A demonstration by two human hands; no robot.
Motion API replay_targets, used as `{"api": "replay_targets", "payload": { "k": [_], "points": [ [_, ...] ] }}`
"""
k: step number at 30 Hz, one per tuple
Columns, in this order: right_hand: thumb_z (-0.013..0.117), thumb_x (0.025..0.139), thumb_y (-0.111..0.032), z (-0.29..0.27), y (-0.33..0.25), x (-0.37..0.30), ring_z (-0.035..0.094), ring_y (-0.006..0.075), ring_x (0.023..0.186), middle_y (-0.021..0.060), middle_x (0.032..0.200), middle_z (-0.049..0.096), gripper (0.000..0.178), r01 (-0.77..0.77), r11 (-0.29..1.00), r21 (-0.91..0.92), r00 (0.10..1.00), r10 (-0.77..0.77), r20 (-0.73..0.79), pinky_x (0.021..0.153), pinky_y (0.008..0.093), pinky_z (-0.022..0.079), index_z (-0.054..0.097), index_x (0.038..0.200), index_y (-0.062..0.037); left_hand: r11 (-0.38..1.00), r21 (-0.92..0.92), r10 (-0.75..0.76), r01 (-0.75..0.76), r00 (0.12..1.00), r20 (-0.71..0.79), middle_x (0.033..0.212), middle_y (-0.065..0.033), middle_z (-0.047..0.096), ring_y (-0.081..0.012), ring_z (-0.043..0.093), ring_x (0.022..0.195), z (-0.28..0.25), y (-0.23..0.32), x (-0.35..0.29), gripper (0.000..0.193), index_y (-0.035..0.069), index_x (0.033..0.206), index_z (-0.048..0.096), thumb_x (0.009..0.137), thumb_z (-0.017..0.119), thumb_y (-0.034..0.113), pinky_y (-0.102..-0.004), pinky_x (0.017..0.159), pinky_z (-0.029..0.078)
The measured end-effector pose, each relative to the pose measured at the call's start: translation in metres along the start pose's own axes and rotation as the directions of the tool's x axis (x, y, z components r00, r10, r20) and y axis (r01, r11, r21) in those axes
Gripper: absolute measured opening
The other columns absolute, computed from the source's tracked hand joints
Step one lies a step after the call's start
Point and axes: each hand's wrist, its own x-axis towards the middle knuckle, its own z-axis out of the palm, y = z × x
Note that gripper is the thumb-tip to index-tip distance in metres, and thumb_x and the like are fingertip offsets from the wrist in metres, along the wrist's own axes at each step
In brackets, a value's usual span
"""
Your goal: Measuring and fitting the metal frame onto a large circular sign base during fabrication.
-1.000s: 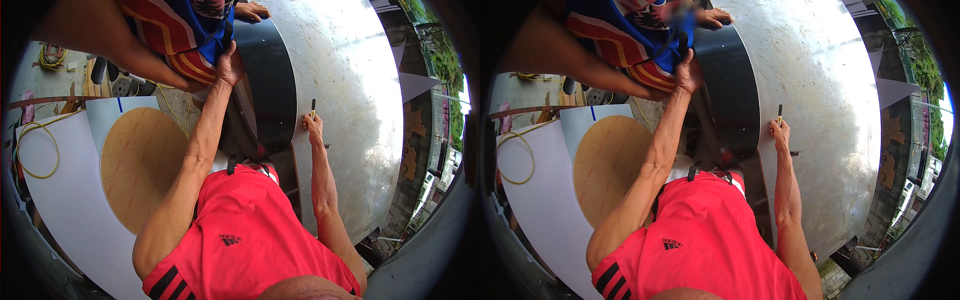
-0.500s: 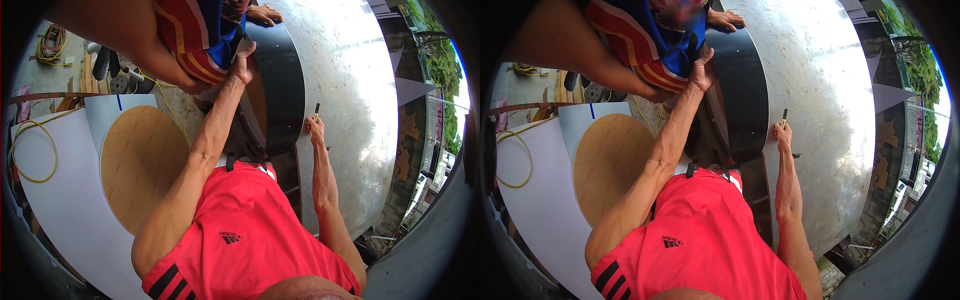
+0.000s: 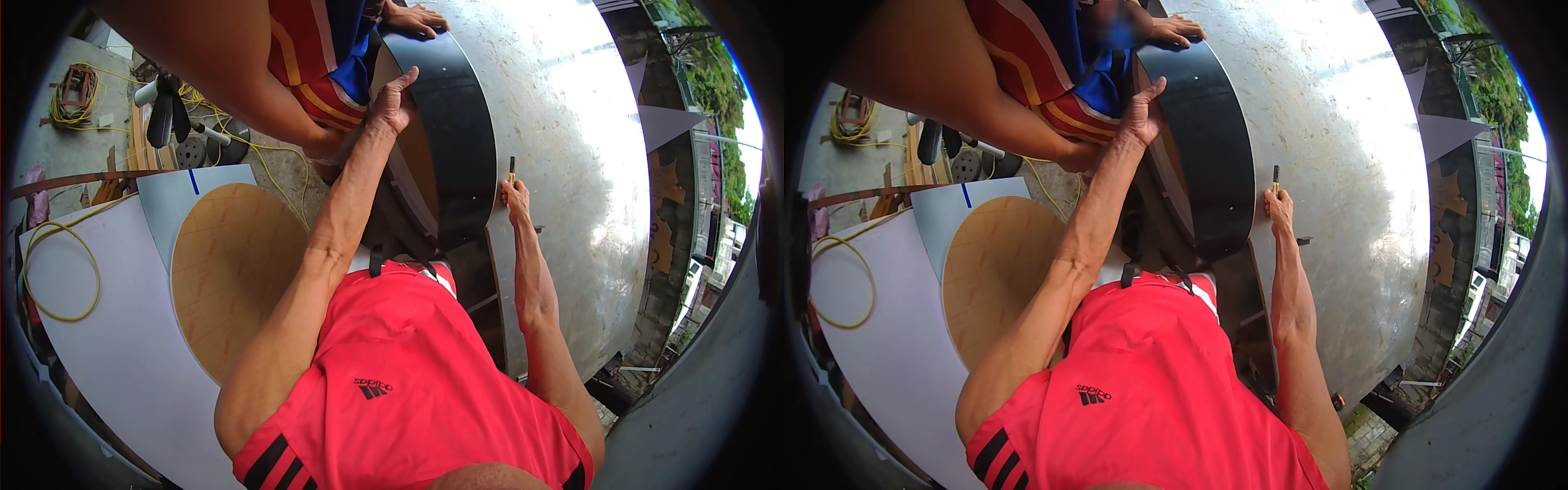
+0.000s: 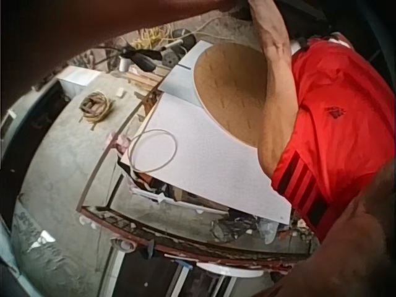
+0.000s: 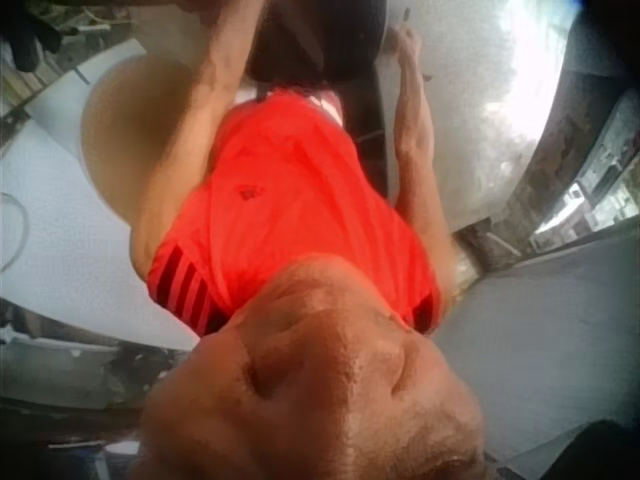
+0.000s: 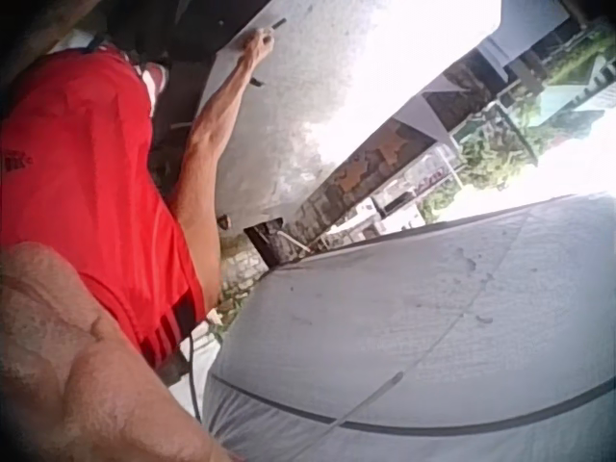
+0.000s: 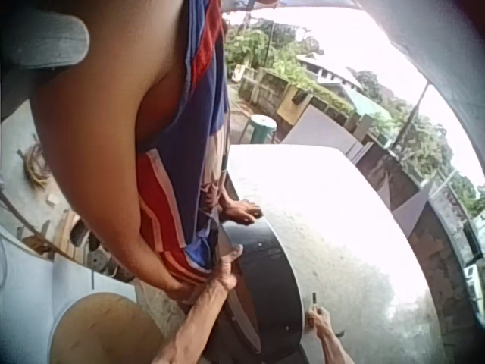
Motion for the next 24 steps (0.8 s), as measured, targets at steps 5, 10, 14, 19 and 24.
{"api": "replay_targets", "payload": {
  "k": [5,10,14,19,24],
  "points": [
    [0.067,0.086,-0.026,0.0,-0.006,-0.012,0.052,0.0075,0.061,-0.0008,0.069,0.057,0.024,0.112,0.991,-0.075,0.993,-0.114,-0.032,0.055,0.0245,0.041,0.063,0.086,-0.002,0.967,0.227,0.137,-0.118,0.988,-0.068,0.105,-0.0079,0.066,-0.0222,0.062,0.101,-0.003,-0.001,0.01,0.029,0.004,0.107,0.063,0.08,0.074,0.0,-0.0393,0.095,0.049],
    [0.067,0.086,-0.025,-0.044,0.007,-0.051,0.052,0.008,0.062,0.0005,0.066,0.06,0.024,0.15,0.984,-0.098,0.904,-0.176,-0.389,0.056,0.0267,0.04,0.067,0.088,-0.0014,0.966,0.256,0.025,0.031,0.977,-0.213,0.104,-0.0082,0.067,-0.0268,0.064,0.1,-0.011,0.002,0.018,0.032,0.003,0.107,0.064,0.078,0.075,0.0,-0.0441,0.095,0.05],
    [0.065,0.089,-0.024,-0.112,0.043,-0.078,0.05,0.0058,0.061,-0.0007,0.066,0.06,0.021,0.037,0.989,0.146,0.897,0.032,-0.441,0.054,0.0262,0.039,0.069,0.091,-0.0032,0.949,0.315,0.059,0.014,0.974,-0.22,0.106,-0.0123,0.067,-0.0309,0.063,0.103,-0.009,0.004,0.015,0.032,0.001,0.11,0.061,0.08,0.073,0.006,-0.0474,0.097,0.047],
    [0.062,0.093,-0.023,-0.158,0.09,-0.072,0.048,0.0059,0.058,0.0003,0.075,0.063,0.023,0.099,0.995,-0.001,0.919,-0.091,-0.383,0.051,0.0234,0.039,0.07,0.105,-0.0059,0.936,0.347,0.15,-0.068,0.965,-0.217,0.111,-0.0162,0.067,-0.0335,0.062,0.106,0.001,-0.002,0.006,0.032,-0.001,0.112,0.061,0.088,0.068,0.019,-0.0489,0.099,0.045],
    [0.066,0.087,-0.017,-0.158,0.109,-0.055,0.065,0.0234,0.083,0.0113,0.092,0.068,0.035,0.105,0.968,-0.23,0.955,-0.162,-0.247,0.077,0.0355,0.051,0.061,0.121,-0.0078,0.921,0.371,0.219,-0.122,0.947,-0.233,0.11,-0.0153,0.068,-0.0331,0.064,0.105,-0.006,-0.008,0.006,0.033,0.0,0.111,0.063,0.085,0.069,0.02,-0.049,0.097,0.047]
  ]
}}
